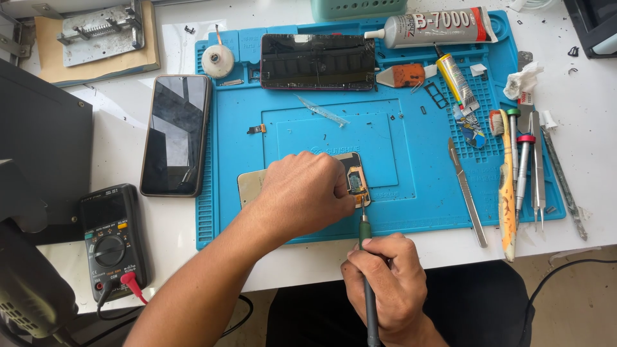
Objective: Soldering a ribbon cable onto a mobile phone component using a soldering iron and tweezers at a repair station.
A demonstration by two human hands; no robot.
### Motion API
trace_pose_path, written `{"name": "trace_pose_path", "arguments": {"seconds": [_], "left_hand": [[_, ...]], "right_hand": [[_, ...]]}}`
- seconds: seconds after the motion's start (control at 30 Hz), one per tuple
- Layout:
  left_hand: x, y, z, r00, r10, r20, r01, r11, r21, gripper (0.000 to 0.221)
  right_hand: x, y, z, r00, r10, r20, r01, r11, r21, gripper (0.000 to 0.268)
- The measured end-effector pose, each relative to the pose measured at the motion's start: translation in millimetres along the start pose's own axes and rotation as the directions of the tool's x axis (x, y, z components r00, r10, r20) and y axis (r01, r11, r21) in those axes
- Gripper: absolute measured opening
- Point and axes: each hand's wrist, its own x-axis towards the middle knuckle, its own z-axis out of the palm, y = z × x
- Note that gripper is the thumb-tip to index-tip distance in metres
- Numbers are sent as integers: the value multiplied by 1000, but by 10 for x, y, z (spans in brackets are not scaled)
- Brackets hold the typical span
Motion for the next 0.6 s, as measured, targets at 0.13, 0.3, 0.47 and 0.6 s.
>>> {"name": "trace_pose_path", "arguments": {"seconds": [0.13, 0.3, 0.47, 0.6], "left_hand": [[7, 2, 22, 1000, 11, -11, -11, 1000, 16, 40], [15, -11, 41, 1000, 8, -11, -8, 1000, 20, 42], [18, -12, 54, 1000, 3, -15, -3, 1000, 15, 38], [21, -15, 63, 1000, 6, -23, -5, 1000, 24, 41]], "right_hand": [[-21, 3, 14, 1000, -1, 1, 1, 1000, 9, 17], [-17, -11, 30, 1000, 15, -15, -15, 1000, -20, 19], [-6, -19, 44, 998, 39, -50, -40, 999, -15, 20], [13, -13, 39, 998, 34, -45, -35, 999, -13, 21]]}}
